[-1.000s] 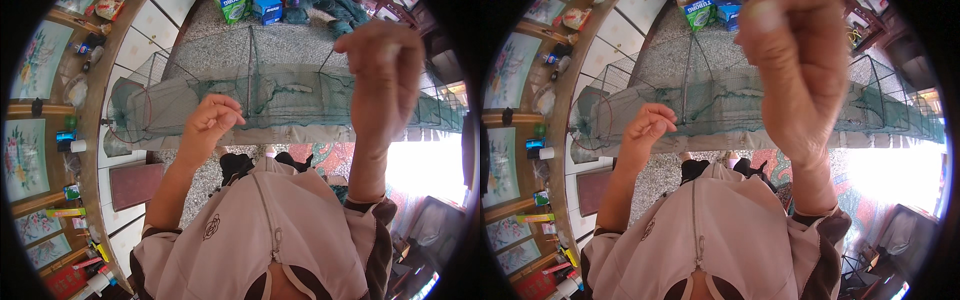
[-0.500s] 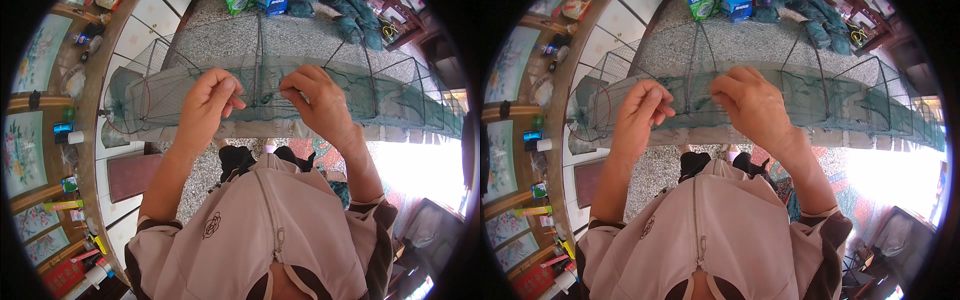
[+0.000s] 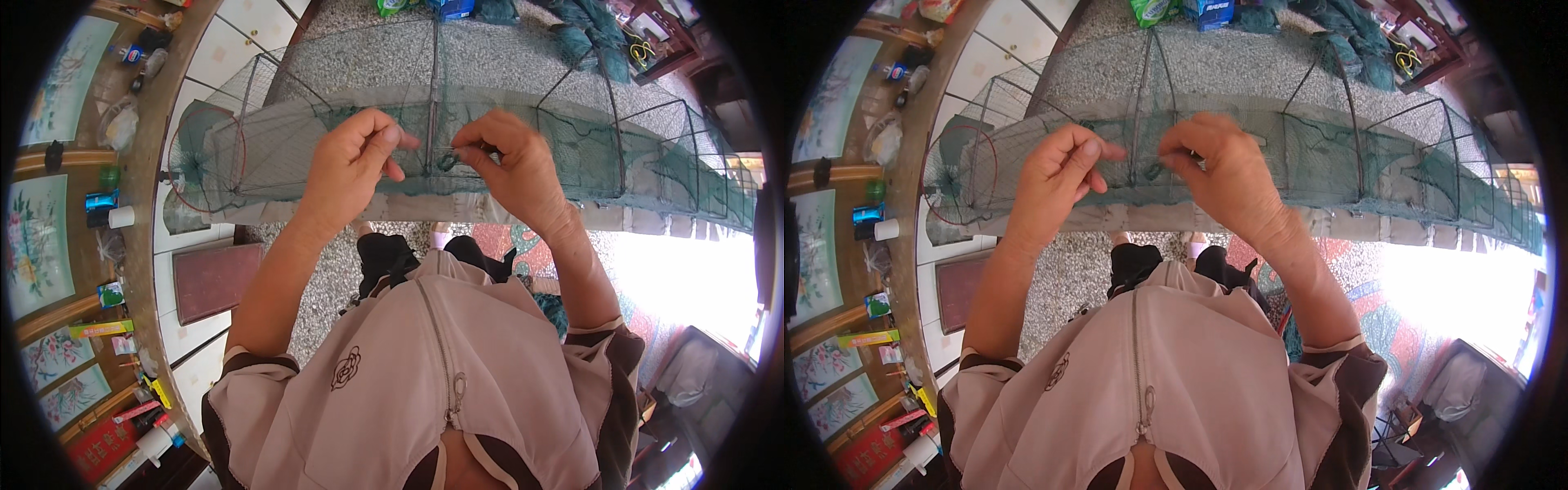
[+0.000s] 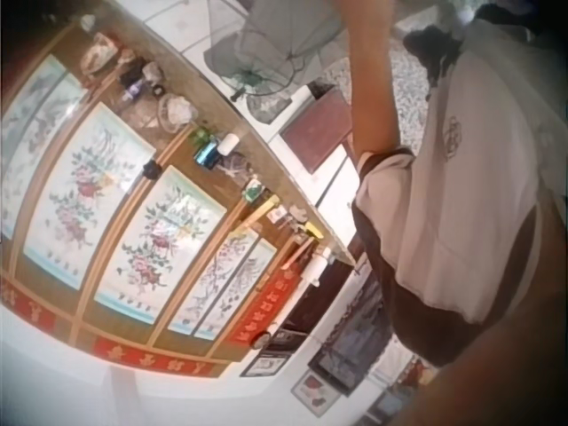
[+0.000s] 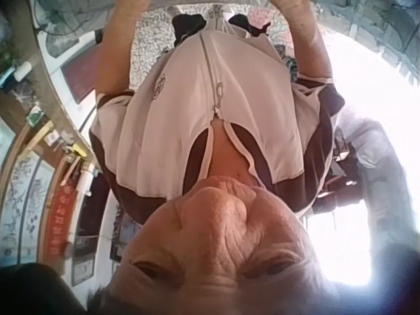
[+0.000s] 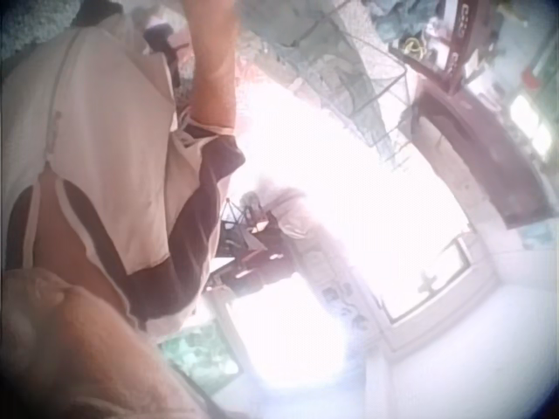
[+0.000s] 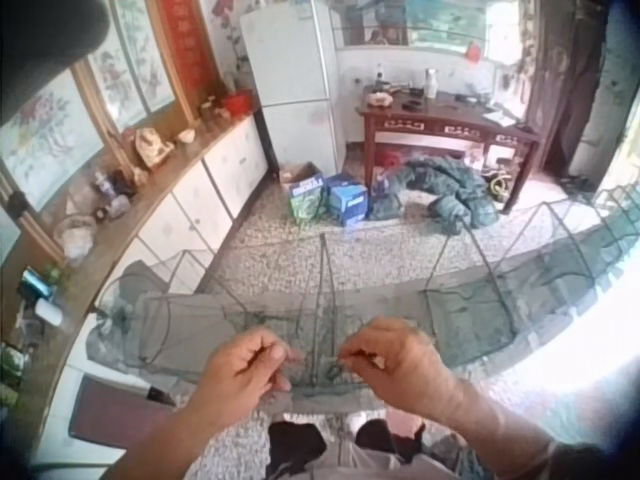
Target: The person repairs a green mesh fishing net by weaving dark thread through the holes using a plastic needle.
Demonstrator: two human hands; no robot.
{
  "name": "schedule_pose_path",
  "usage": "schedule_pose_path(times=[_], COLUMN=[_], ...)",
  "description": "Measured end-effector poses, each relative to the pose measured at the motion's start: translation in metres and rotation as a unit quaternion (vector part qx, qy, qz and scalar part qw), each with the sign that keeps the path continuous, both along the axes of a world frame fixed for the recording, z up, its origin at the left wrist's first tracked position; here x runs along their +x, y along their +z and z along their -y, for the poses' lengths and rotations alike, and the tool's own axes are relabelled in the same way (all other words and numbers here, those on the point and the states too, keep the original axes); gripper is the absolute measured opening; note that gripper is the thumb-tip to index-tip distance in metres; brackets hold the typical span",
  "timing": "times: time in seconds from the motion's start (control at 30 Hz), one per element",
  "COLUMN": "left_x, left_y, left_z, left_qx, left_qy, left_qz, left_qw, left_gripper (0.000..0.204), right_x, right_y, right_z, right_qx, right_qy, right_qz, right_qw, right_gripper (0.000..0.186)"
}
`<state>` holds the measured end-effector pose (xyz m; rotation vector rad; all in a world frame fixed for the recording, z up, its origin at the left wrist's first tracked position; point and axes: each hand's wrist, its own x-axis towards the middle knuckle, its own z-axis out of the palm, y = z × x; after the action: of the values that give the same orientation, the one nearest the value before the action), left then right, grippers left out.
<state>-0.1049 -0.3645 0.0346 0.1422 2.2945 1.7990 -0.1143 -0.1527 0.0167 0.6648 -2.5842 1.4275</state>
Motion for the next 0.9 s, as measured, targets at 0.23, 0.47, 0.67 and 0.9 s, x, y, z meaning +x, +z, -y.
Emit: schedule_pose_path(times=[0.23,0.47,0.67,0.9], left_x=[0.002,0.004,0.006,0.013], left_y=[-0.001,-0.003,-0.006,-0.006], left_z=[-0.002,-0.005,-0.008,0.0], left_qx=[0.03,-0.011,0.055,0.114], left_qy=[0.042,0.067,0.1,0.113], left_qz=[-0.003,-0.004,-0.009,0.006], left_qw=[0.999,0.998,0.993,0.987], left_gripper=[0.012,0.01,0.011,0.014], right_x=[0.0,0.0,0.006,-0.005], right_y=[-0.002,0.014,0.032,0.014], right_z=[0.013,0.022,0.036,0.043], right_qx=[-0.094,-0.125,-0.098,0.116], right_qy=[-0.006,-0.025,0.068,0.047], right_qz=[0.095,0.049,-0.166,-0.15], right_qw=[0.991,0.991,0.979,0.981], right_gripper=[0.014,0.014,0.016,0.007])
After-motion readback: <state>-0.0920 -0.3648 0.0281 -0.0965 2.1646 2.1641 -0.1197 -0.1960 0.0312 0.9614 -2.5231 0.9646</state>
